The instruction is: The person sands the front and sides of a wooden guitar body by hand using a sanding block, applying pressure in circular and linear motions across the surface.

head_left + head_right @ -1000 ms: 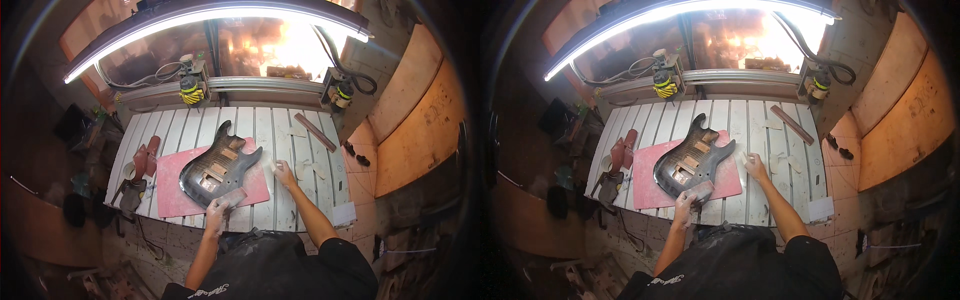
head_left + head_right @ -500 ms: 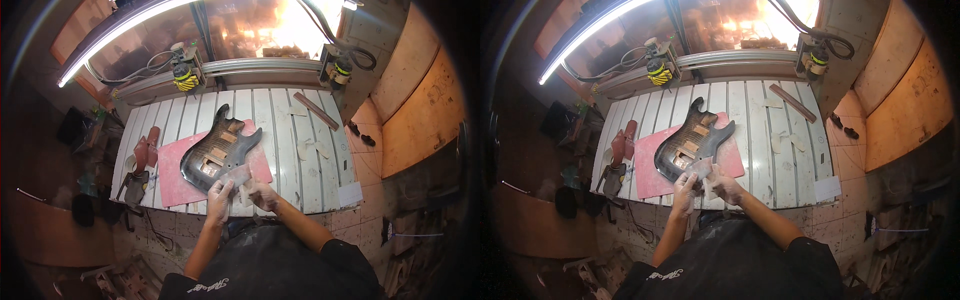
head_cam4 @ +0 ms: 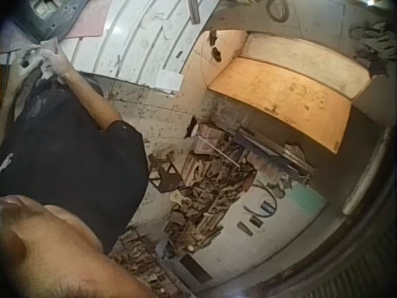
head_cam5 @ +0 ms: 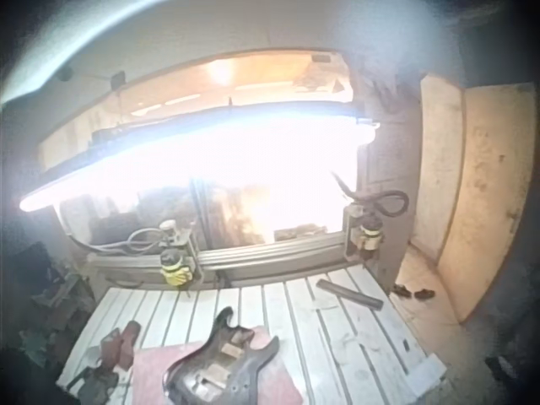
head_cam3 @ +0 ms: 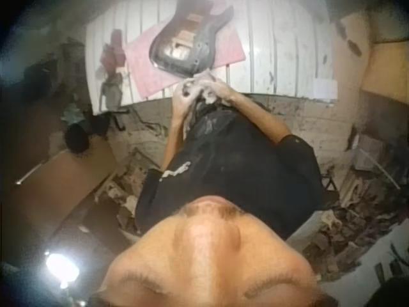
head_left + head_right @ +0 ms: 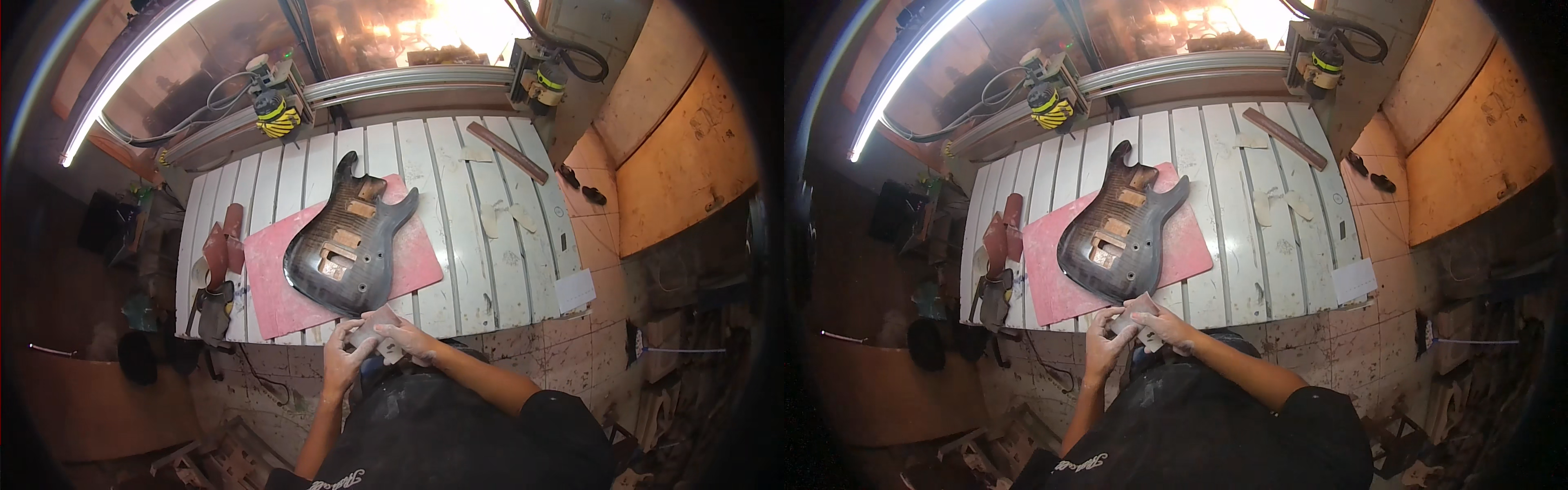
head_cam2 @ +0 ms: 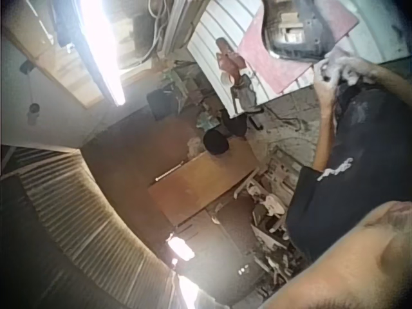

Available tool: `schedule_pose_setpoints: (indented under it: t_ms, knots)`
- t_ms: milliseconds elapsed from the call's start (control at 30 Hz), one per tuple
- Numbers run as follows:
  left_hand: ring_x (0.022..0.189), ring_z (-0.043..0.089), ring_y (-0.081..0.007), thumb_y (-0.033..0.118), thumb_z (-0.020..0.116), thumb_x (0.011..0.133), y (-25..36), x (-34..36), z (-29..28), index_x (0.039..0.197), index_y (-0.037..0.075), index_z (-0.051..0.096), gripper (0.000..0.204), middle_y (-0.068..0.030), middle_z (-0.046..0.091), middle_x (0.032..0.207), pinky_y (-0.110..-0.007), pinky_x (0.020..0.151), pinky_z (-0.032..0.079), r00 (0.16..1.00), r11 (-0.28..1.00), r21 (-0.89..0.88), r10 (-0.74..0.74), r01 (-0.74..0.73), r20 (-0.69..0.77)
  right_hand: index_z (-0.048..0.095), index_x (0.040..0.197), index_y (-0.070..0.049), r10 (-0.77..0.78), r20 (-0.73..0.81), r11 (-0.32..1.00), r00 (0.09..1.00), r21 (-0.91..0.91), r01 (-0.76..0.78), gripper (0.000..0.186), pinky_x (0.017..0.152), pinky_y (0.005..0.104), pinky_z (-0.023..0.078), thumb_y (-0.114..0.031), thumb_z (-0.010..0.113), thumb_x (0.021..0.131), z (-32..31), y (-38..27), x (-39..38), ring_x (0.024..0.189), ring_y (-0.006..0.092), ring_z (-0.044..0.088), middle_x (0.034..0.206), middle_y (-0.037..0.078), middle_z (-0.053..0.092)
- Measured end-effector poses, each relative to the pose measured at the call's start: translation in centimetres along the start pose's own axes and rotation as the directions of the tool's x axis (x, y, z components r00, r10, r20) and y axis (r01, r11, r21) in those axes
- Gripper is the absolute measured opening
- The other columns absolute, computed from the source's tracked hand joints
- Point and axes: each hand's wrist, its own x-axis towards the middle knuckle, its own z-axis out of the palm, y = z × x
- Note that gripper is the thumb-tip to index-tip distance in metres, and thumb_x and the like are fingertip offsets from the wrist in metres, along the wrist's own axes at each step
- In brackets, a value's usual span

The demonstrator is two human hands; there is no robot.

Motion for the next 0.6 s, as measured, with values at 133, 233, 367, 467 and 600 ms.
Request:
schedule_pose_setpoints:
  t_ms: [133,233,367,467,600]
  knots:
    - [0.104,0.07,-0.016,0.011,0.085,0.089,-0.7,-0.9,-2.0,0.128,-0.001,0.066,0.045,-0.009,0.072,0.116,-0.031,0.091,0.056,0.995,0.993,0.089,0.081,-0.075,-0.059,0.053,0.142,-0.013,0.111,-0.064,0.987,0.992,0.127,-0.103,0.042,0.056,0.0306,0.061,-0.035,0.062,0.107,1.5,1.4,1.2,0.085,0.0133,0.07,0.112,0.006,0.066]
    - [0.098,0.07,-0.0157,0.01,0.088,0.086,-1.4,-1.3,-4.3,0.128,0.0,0.066,0.048,-0.0077,0.072,0.112,-0.03,0.087,0.056,0.997,0.996,0.071,0.052,-0.048,-0.062,0.055,0.139,-0.011,0.115,-0.051,0.982,0.992,0.155,-0.106,0.039,0.06,0.0324,0.062,-0.036,0.059,0.109,2.7,1.8,2.3,0.088,0.0165,0.071,0.113,0.009,0.067]
    - [0.091,0.067,-0.0139,0.017,0.1,0.07,-2.8,-1.2,-9.1,0.126,0.001,0.067,0.066,-0.0036,0.07,0.103,-0.03,0.086,0.055,0.999,0.997,-0.06,-0.039,0.04,0.026,0.057,0.136,-0.01,0.152,0.107,0.962,0.983,0.214,-0.172,0.038,0.071,0.0361,0.065,-0.038,0.058,0.111,4.4,2.6,3.3,0.098,0.0201,0.072,0.119,0.011,0.068]
    - [0.091,0.064,-0.014,0.027,0.107,0.053,-4.4,0.6,-13.1,0.124,0.002,0.067,0.086,-0.0017,0.067,0.099,-0.032,0.088,0.054,0.964,0.973,0.139,0.152,-0.185,0.218,0.057,0.135,-0.01,0.251,0.207,0.934,0.946,0.206,-0.293,0.038,0.079,0.0391,0.065,-0.039,0.059,0.11,5.7,3.5,3.8,0.103,0.0204,0.071,0.124,0.01,0.066]
    - [0.096,0.065,-0.0183,0.032,0.108,0.044,-4.3,2.5,-15.6,0.126,0.004,0.067,0.096,-0.0047,0.069,0.105,-0.035,0.091,0.054,0.908,0.954,0.202,0.125,-0.221,0.4,0.059,0.126,-0.01,0.289,0.139,0.939,0.947,0.153,-0.309,0.032,0.083,0.0382,0.063,-0.036,0.064,0.109,8.7,3.0,3.9,0.103,0.0192,0.07,0.12,0.01,0.068]
